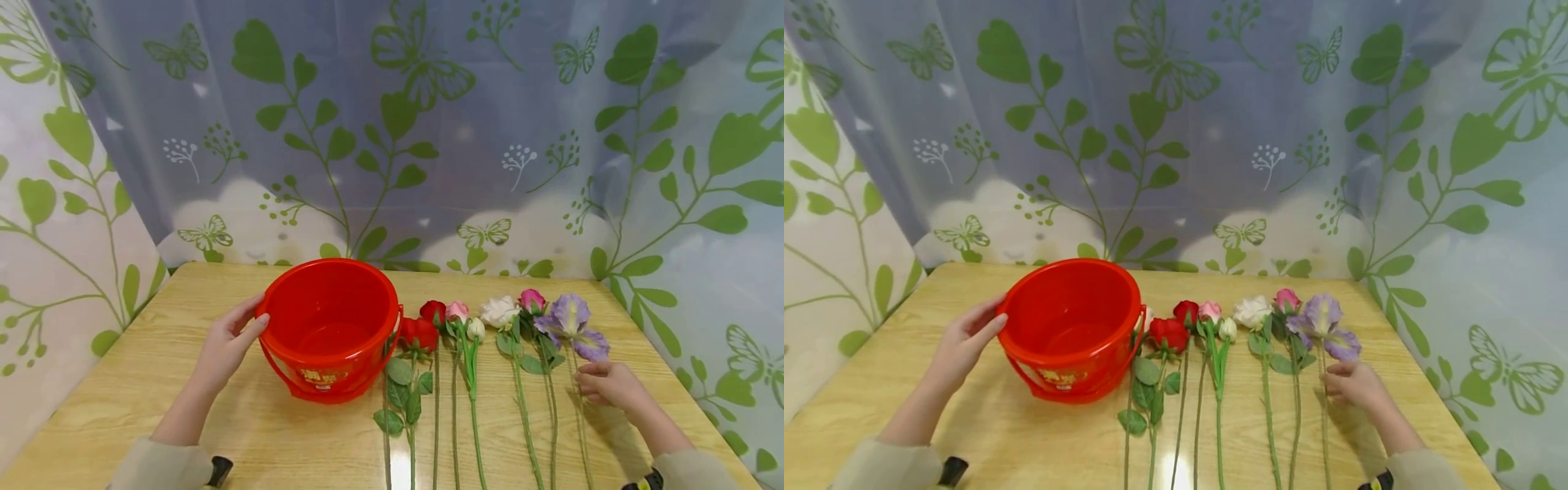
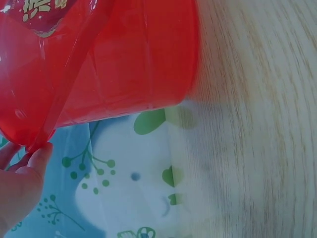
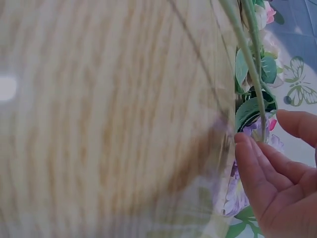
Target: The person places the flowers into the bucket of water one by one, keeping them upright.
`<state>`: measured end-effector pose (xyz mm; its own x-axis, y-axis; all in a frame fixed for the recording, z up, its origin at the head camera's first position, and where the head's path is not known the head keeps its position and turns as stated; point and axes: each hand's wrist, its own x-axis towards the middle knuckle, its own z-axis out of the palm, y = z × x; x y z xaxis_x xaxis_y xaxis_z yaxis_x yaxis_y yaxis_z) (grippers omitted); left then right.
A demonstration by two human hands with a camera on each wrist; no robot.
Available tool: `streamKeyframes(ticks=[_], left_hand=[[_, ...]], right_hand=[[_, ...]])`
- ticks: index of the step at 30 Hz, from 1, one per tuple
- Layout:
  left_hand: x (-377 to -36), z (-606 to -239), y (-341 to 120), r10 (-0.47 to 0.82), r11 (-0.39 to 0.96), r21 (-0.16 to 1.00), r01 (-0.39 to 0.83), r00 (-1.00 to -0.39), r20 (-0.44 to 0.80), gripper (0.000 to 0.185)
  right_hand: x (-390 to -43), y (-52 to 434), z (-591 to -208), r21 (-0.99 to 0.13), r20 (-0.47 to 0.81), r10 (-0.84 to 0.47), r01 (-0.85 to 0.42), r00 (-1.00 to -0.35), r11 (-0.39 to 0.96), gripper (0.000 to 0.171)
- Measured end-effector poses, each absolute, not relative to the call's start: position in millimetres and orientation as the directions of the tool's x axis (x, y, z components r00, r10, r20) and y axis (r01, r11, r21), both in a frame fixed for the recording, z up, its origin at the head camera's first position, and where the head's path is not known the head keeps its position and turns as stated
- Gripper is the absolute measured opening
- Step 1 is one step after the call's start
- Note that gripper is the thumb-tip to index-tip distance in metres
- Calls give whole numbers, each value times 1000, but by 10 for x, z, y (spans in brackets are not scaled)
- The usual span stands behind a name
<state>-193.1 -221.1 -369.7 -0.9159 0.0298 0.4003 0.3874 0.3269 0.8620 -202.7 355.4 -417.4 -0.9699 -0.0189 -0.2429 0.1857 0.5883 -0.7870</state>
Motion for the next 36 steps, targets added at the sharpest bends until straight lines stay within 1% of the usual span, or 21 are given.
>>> streamKeyframes(ticks=[5,9,18,26,29,36], left_hand=[[-1926,-3683,-2216,38,329,862,385,-918,396,43],[-1920,-3668,-2212,40,319,865,387,-917,396,43],[-1936,-3692,-2224,42,349,856,381,-919,392,44],[-1931,-3672,-2209,48,325,864,386,-919,392,44],[-1927,-3668,-2209,48,322,864,387,-918,393,44],[-1937,-3689,-2220,49,327,861,389,-917,396,45]], right_hand=[[-2045,3563,-4199,-819,-259,-17,210,-966,533,47],[-2038,3563,-4204,-831,-258,-18,212,-966,514,43],[-2040,3564,-4228,-860,-277,-17,240,-961,451,32],[-2051,3572,-4256,-906,-298,-15,278,-954,320,23],[-2044,3585,-4243,-916,-287,-23,268,-958,297,23],[-2007,3611,-4154,-921,-238,-17,220,-971,323,29]])
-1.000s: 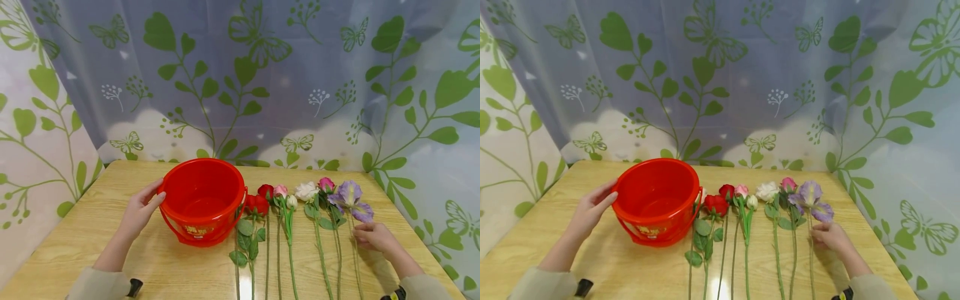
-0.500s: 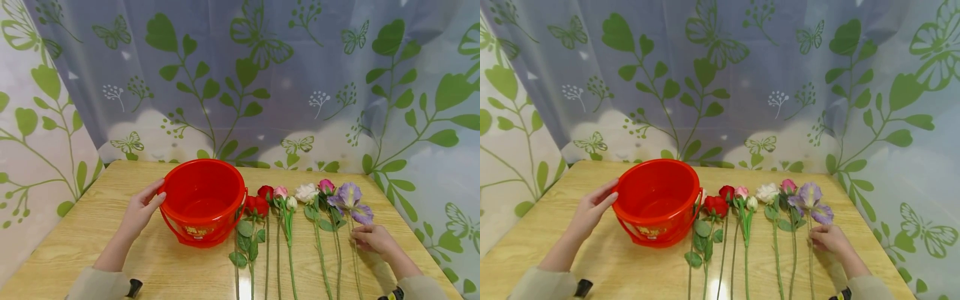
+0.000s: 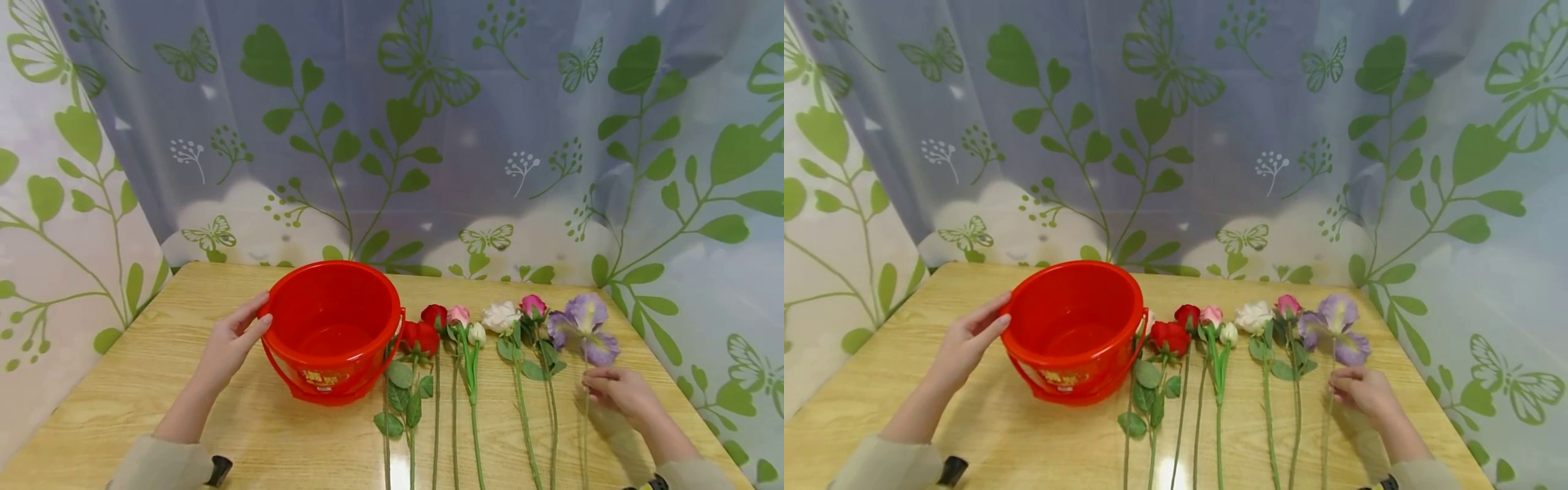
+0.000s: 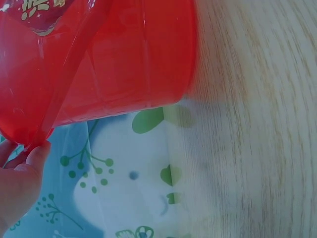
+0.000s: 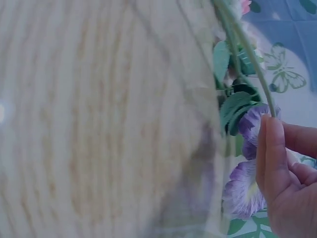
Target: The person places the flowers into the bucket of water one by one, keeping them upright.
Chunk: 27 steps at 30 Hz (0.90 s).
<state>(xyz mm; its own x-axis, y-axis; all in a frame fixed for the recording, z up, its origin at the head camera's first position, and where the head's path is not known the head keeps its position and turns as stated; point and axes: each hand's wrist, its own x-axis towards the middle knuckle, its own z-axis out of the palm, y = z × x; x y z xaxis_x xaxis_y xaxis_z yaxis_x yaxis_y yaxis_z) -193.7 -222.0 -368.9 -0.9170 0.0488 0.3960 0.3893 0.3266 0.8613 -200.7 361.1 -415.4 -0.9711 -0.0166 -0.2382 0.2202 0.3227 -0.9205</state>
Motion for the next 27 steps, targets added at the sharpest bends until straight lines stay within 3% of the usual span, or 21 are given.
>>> streamKeyframes(ticks=[7,12,16,19,24,27], left_hand=[[-1943,-3705,-2231,50,349,851,392,-915,401,46],[-1935,-3690,-2221,49,341,854,392,-915,401,45],[-1922,-3672,-2210,45,327,859,393,-915,401,44],[-1913,-3661,-2203,43,314,864,394,-915,402,44],[-1913,-3654,-2197,40,312,863,397,-913,406,43],[-1916,-3652,-2196,39,318,862,396,-913,405,43]], right_hand=[[-1982,3612,-4010,-947,-228,-23,216,-974,238,33],[-1990,3659,-3953,-975,-159,-71,145,-985,166,33],[-1983,3605,-3883,-979,-111,-75,96,-991,182,47],[-1951,3487,-3779,-976,-101,-48,89,-994,199,47],[-1903,3313,-3642,-990,-86,-18,83,-996,116,13],[-1902,3238,-3607,-992,-62,-4,61,-998,108,16]])
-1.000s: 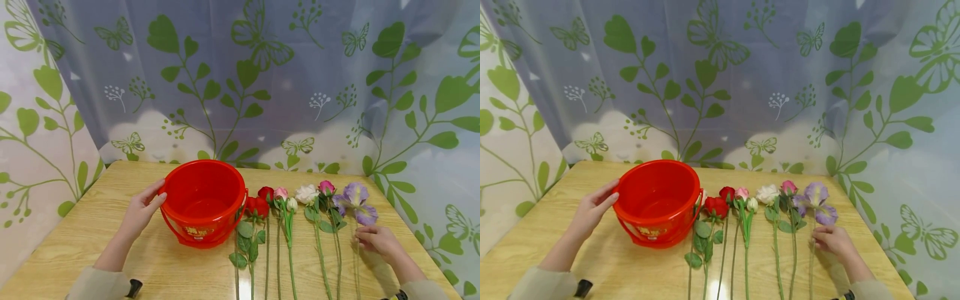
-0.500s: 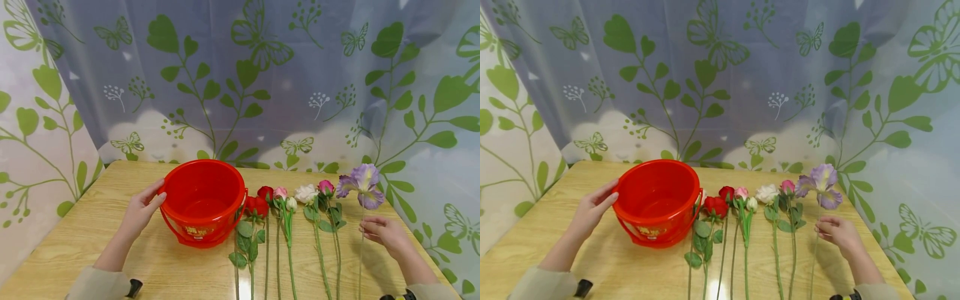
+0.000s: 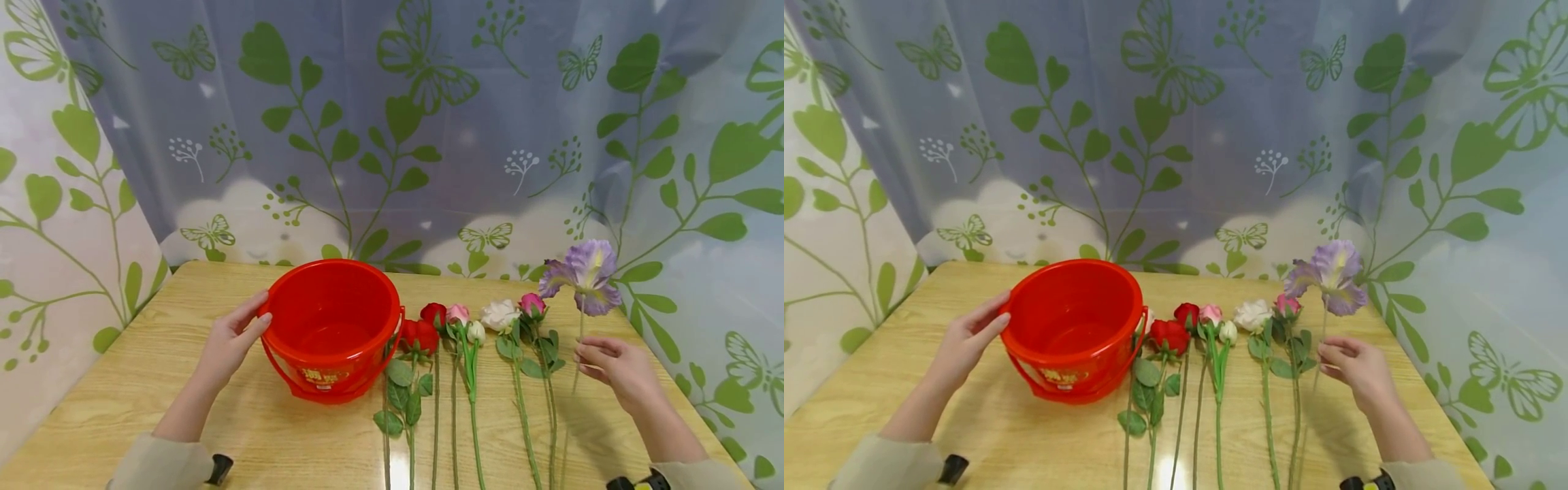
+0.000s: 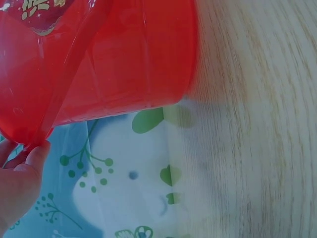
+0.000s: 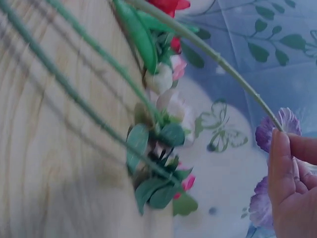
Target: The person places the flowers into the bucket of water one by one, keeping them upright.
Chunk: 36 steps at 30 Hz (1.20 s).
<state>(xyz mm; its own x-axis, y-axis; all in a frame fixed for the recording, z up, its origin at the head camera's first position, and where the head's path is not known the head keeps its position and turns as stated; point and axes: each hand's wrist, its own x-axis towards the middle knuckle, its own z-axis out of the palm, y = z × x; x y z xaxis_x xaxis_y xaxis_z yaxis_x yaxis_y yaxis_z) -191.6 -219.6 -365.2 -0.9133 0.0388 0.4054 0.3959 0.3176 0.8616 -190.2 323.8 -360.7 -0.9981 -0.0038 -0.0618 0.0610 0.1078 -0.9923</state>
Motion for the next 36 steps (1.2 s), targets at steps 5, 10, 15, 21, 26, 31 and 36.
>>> streamKeyframes(ticks=[5,10,15,21,26,31,36], left_hand=[[-1918,-3648,-2198,37,311,867,390,-916,399,44],[-1922,-3651,-2205,27,314,867,386,-917,399,44],[-1926,-3648,-2203,27,328,863,384,-917,398,44],[-1926,-3653,-2209,36,324,862,391,-915,402,43],[-1924,-3661,-2210,31,325,861,392,-914,404,43],[-1922,-3660,-2208,30,320,862,393,-914,405,43],[-1917,-3652,-2199,34,318,863,393,-914,403,43]], right_hand=[[-1966,3141,-3627,-990,2,13,0,-1000,142,36],[-1934,2919,-3489,-995,48,11,-47,-999,84,14],[-1961,2762,-3376,-996,62,13,-61,-998,59,10],[-1988,2622,-3245,-997,66,13,-66,-998,36,15],[-1980,2508,-3144,-996,85,-2,-85,-996,-34,11],[-1983,2399,-3050,-991,116,-6,-116,-993,-61,21],[-1992,2305,-2961,-984,161,-15,-159,-987,-84,28]])
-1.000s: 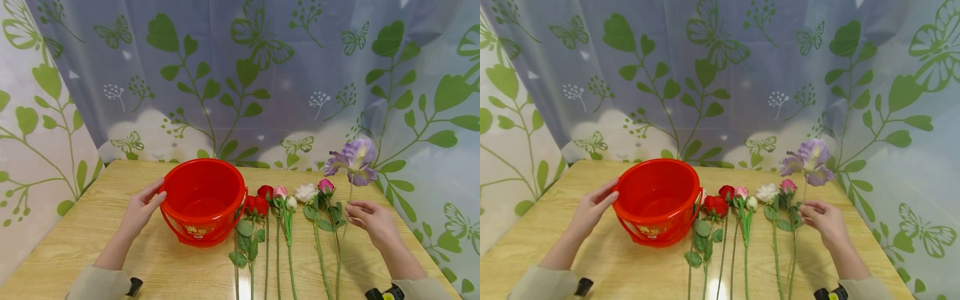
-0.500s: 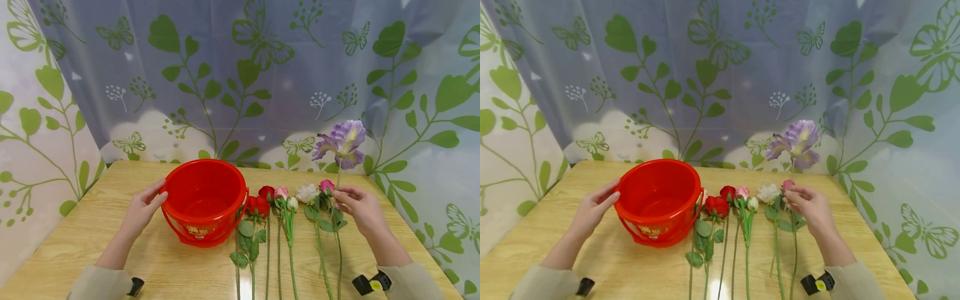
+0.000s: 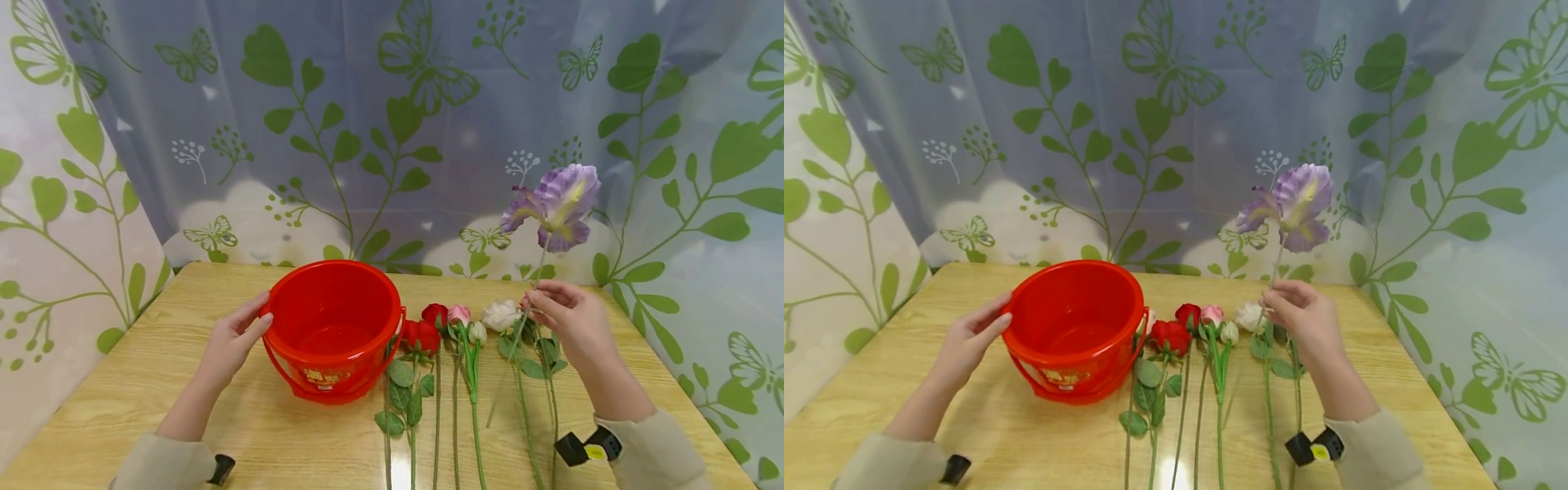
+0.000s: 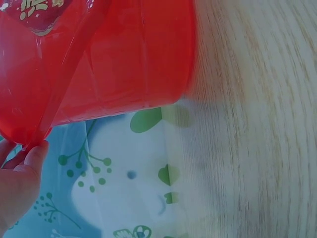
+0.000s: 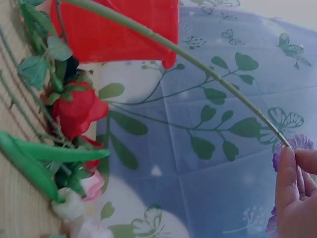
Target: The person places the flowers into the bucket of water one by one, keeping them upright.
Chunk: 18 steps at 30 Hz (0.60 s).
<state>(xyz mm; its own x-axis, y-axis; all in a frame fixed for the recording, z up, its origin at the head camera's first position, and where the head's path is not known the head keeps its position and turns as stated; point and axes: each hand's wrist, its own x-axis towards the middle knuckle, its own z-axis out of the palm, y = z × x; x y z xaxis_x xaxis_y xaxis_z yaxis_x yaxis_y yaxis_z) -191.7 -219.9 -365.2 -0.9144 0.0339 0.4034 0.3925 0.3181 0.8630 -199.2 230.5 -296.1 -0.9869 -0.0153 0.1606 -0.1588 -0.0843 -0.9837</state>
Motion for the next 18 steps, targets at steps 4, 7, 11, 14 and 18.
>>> streamKeyframes(ticks=[4,7,11,14,18], left_hand=[[-1912,-3647,-2194,33,313,867,387,-917,397,44],[-1910,-3648,-2190,31,310,872,380,-920,390,44],[-1912,-3651,-2190,24,316,872,373,-922,386,44],[-1917,-3659,-2196,22,318,872,372,-922,386,44],[-1922,-3669,-2202,24,310,875,372,-923,384,44]], right_hand=[[-2004,2238,-2885,-976,181,-18,-178,-983,-128,31],[-2013,2191,-2833,-967,200,-17,-195,-980,-162,26],[-2023,2113,-2750,-956,233,-22,-225,-972,-188,18],[-2042,2045,-2671,-944,256,-23,-245,-966,-221,15],[-2082,1961,-2567,-922,270,-12,-255,-963,-292,15]])
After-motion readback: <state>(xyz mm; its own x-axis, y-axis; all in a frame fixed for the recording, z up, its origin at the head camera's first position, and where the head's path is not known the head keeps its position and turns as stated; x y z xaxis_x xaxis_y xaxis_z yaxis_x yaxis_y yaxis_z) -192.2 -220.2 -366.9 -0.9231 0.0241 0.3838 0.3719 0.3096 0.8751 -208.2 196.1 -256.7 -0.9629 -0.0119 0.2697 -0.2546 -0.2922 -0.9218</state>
